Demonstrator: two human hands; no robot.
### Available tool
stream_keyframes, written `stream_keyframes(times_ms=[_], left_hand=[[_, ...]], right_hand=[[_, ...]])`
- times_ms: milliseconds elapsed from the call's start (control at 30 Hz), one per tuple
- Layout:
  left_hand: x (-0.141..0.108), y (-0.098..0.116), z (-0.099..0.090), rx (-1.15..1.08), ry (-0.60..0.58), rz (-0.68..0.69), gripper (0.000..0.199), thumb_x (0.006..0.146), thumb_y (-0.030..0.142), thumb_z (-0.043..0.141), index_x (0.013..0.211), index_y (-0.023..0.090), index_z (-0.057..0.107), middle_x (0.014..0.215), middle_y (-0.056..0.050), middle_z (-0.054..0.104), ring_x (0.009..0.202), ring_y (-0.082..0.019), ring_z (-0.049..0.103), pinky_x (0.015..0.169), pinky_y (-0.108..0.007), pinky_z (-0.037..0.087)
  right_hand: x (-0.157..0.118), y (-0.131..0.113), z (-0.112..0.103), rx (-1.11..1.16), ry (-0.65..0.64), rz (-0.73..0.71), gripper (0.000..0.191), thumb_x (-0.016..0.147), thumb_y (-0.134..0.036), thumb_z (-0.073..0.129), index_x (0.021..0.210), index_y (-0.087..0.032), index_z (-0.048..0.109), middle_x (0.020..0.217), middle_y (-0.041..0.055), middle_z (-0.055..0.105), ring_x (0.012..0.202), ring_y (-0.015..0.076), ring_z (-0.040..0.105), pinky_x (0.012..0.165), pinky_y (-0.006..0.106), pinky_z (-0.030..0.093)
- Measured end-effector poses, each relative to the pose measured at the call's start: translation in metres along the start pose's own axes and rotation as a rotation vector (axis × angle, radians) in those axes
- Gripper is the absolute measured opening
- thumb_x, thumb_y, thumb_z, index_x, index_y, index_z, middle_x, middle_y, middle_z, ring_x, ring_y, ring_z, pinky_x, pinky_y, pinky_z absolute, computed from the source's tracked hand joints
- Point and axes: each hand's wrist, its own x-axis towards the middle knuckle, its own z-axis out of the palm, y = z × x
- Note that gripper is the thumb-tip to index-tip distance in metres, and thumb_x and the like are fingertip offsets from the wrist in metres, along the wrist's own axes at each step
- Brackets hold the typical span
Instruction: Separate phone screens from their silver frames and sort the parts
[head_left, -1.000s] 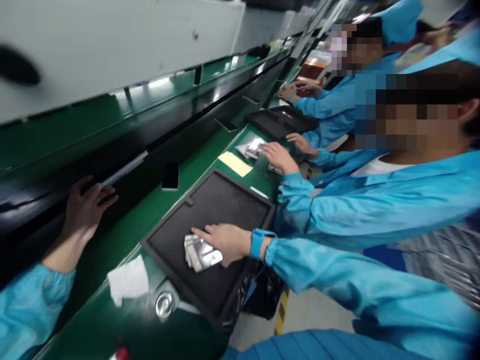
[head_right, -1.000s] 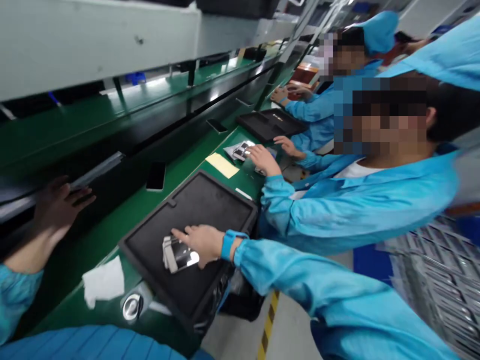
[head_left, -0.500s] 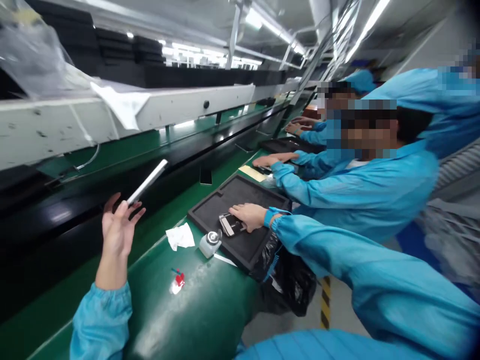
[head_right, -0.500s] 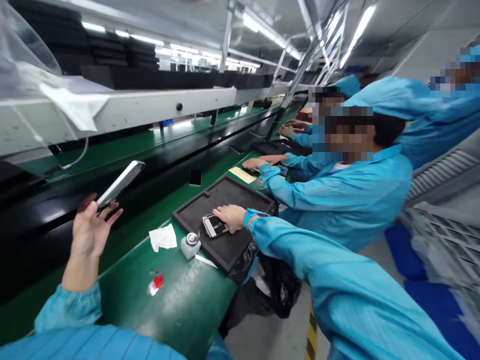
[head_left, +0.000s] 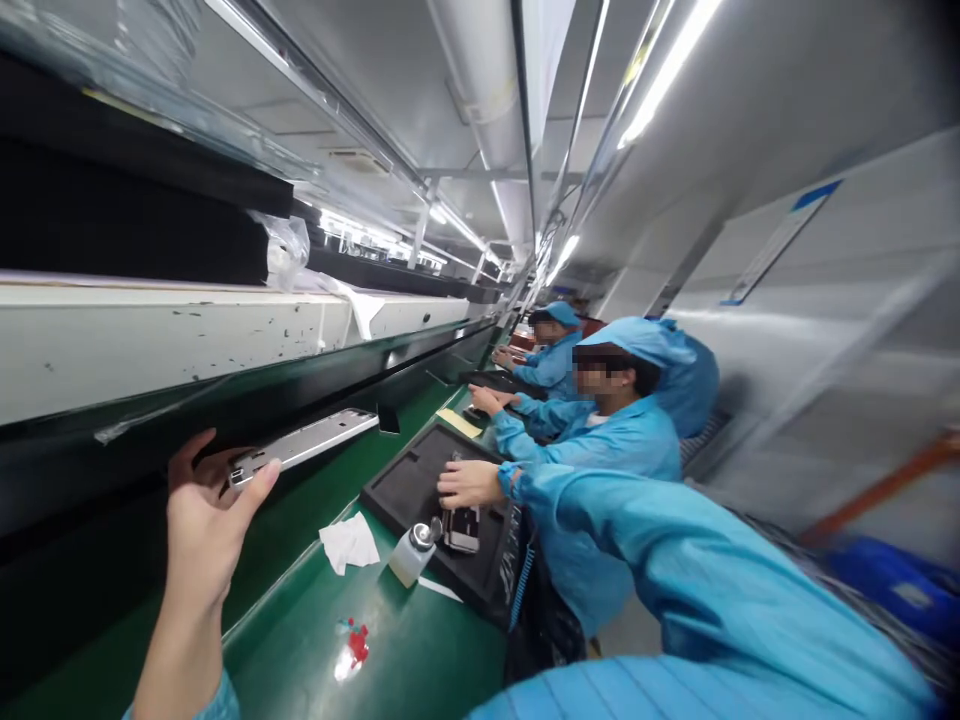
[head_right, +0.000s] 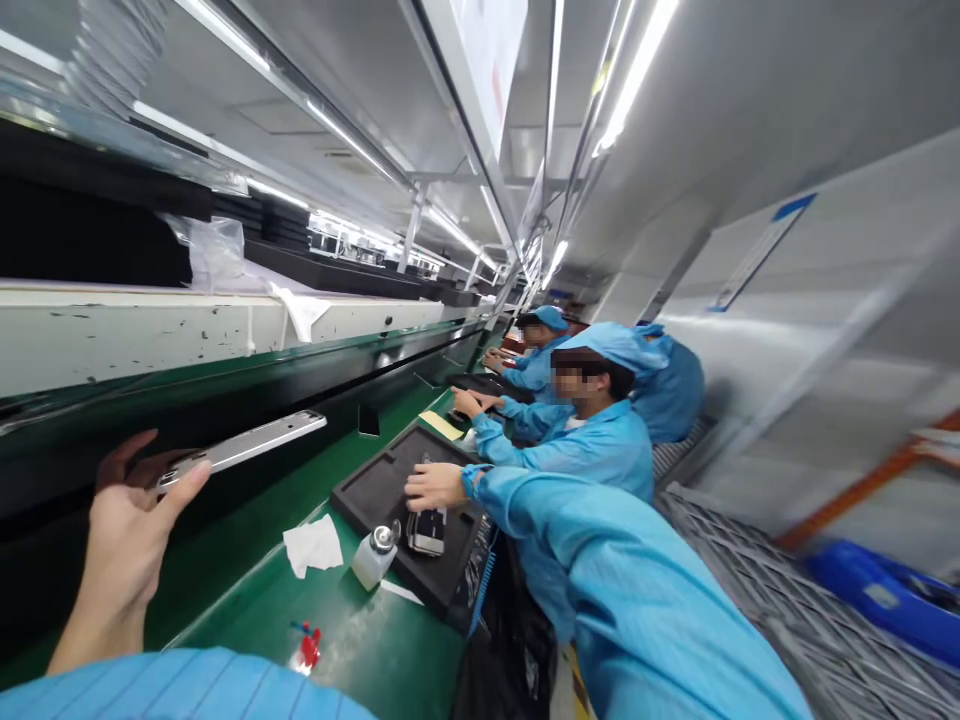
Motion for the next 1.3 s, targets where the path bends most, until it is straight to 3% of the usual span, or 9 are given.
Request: stream_keyframes(times_ms=[167,300,433,567,667,767,967,1300], left_hand=[[-0.009,0.004,0.007,0.071,-0.069,0.018,0.094,0.051,0.046,0.101,0.129,0.030,0.051,0.103,-0.004,0.073,0.106,-0.029,0.075,0.099,-0.047,0.059],[-0.010,-0.004,0.011,0.124,-0.084,0.034,0.097,0.049,0.046,0.103,0.128,0.027,0.050,0.110,-0.008,0.070,0.115,-0.033,0.071,0.115,-0.060,0.053],[-0.012,-0.009,0.017,0.087,-0.096,0.026,0.090,0.053,0.046,0.103,0.123,0.026,0.050,0.111,-0.009,0.070,0.119,-0.034,0.072,0.114,-0.062,0.055],[-0.016,-0.007,0.022,-0.056,-0.113,0.017,0.085,0.059,0.042,0.102,0.123,0.027,0.048,0.112,-0.010,0.074,0.110,-0.030,0.078,0.099,-0.050,0.065],[-0.018,-0.002,0.023,-0.143,-0.112,0.026,0.085,0.060,0.043,0.103,0.124,0.028,0.049,0.112,-0.009,0.076,0.108,-0.028,0.080,0.100,-0.045,0.064],[-0.021,0.001,0.023,-0.171,-0.112,0.054,0.088,0.060,0.046,0.104,0.126,0.028,0.049,0.113,-0.008,0.076,0.111,-0.029,0.079,0.104,-0.047,0.063],[-0.029,0.001,0.032,-0.134,-0.180,0.060,0.085,0.064,0.051,0.103,0.125,0.029,0.048,0.114,-0.008,0.076,0.108,-0.030,0.080,0.102,-0.050,0.063],[-0.029,-0.004,0.036,-0.145,-0.204,0.046,0.083,0.064,0.048,0.103,0.122,0.028,0.047,0.114,-0.008,0.076,0.110,-0.030,0.080,0.103,-0.047,0.062]], right_hand=[[0.020,-0.012,-0.008,0.117,-0.126,-0.228,0.020,0.106,-0.036,0.073,0.120,-0.021,0.074,0.132,0.0090,0.073,0.122,0.0256,0.070,0.107,0.048,0.059],[0.029,-0.033,-0.010,0.190,-0.120,-0.236,0.016,0.104,-0.023,0.071,0.120,-0.024,0.077,0.132,0.0089,0.076,0.135,0.0280,0.067,0.115,0.050,0.054],[0.010,-0.051,-0.012,0.232,-0.053,-0.054,0.041,0.099,-0.002,0.059,0.121,-0.031,0.079,0.149,0.0087,0.071,0.153,0.0254,0.053,0.120,0.042,0.044],[-0.010,-0.053,-0.009,0.290,0.011,0.288,0.049,0.099,-0.001,0.055,0.140,-0.022,0.069,0.162,0.0190,0.057,0.157,0.0317,0.047,0.121,0.045,0.042],[-0.013,-0.052,0.003,0.382,-0.027,0.583,0.039,0.108,-0.019,0.056,0.146,-0.010,0.062,0.145,0.0270,0.065,0.134,0.0378,0.066,0.107,0.050,0.054],[-0.005,-0.059,0.022,0.523,-0.122,0.740,0.042,0.111,-0.043,0.062,0.141,-0.014,0.064,0.126,0.0145,0.073,0.105,0.0269,0.075,0.090,0.044,0.064],[0.017,-0.068,0.042,0.721,-0.155,0.838,0.042,0.105,-0.041,0.073,0.139,-0.017,0.066,0.138,0.0119,0.069,0.118,0.0285,0.072,0.098,0.049,0.064],[0.016,-0.066,0.030,0.740,-0.148,0.839,0.041,0.105,-0.039,0.074,0.138,-0.017,0.067,0.138,0.0116,0.069,0.118,0.0285,0.072,0.099,0.049,0.064]])
